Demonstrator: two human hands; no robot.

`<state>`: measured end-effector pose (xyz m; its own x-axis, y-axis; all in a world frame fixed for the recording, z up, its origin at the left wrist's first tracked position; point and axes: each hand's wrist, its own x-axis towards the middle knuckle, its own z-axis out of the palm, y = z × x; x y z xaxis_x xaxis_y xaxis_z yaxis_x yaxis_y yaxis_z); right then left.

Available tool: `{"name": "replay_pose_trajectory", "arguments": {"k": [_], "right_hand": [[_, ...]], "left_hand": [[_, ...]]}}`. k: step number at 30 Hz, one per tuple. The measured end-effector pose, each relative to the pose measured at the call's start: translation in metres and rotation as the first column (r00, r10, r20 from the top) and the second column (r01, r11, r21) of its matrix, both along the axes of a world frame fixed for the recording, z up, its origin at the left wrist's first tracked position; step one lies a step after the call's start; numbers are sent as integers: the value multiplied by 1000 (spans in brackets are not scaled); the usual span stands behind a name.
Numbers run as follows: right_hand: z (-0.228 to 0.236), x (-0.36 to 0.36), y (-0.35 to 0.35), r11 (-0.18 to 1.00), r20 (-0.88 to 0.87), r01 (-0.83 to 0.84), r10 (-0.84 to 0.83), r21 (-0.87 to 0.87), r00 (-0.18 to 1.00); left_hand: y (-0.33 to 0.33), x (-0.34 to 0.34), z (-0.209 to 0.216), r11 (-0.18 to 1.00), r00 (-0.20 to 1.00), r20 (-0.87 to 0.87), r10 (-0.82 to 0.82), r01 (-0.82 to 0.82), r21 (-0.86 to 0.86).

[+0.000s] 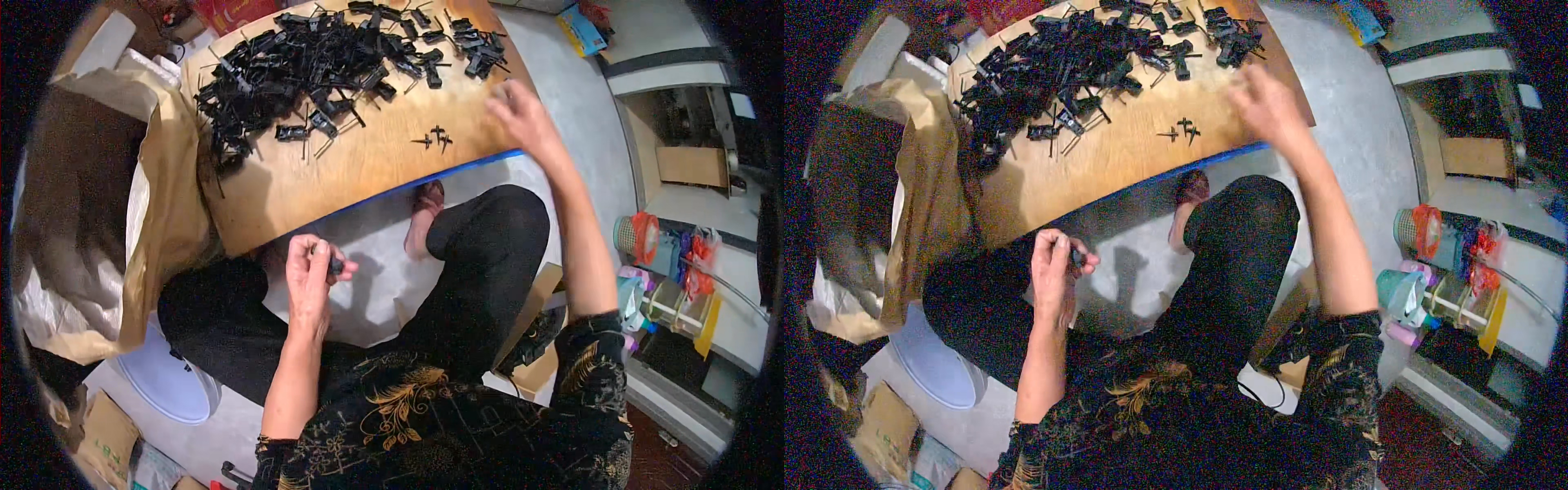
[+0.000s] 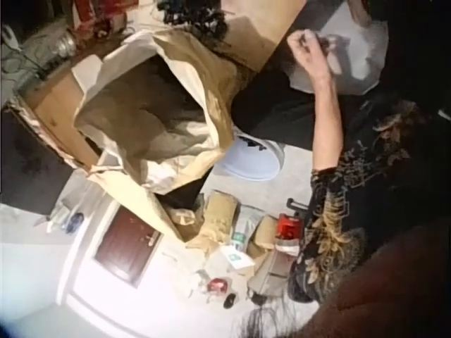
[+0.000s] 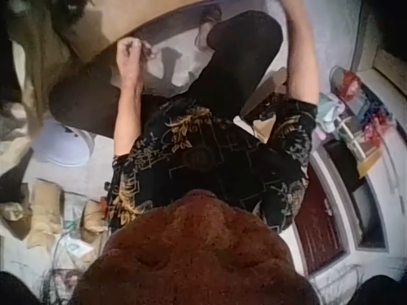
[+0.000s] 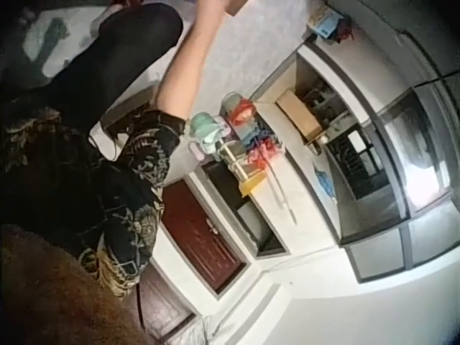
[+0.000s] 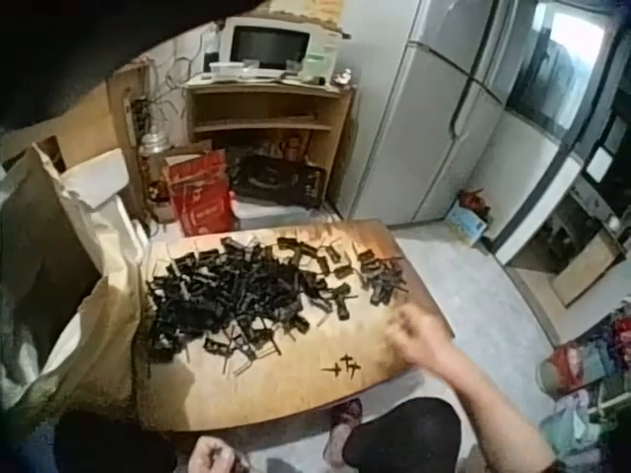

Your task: Assembling small black plastic components by hand at a workstation.

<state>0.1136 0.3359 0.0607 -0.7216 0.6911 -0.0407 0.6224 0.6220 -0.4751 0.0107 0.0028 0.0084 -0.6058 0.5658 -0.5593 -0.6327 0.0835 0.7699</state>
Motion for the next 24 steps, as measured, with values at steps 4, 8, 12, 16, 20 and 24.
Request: {"name": "replay_pose_trajectory", "arguments": {"k": [4,8,12,16,20,24], "right_hand": [[-67,38,91,939,-3,250,-257,236,967],[-95,41,108,948,95,257,-278,187,956],[-77,11,75,931,47,260,-281,257,959],[-60,-34,37,993,-64,-25,33,115,997],[-81,-65,44,973,95,-180,167,145,981],[-88,-69,46,980,146,-80,54,183,988]], "left_hand": [[9,0,-6,1000,996,89,-9,7,22],[4,1,-20,999,997,74,-19,15,50],[2,4,-21,999,994,111,-8,4,36],[4,7,-20,1000,994,110,2,-3,9],[2,12,-25,999,996,89,-24,21,34],[2,13,-21,998,998,67,-20,16,53]]}}
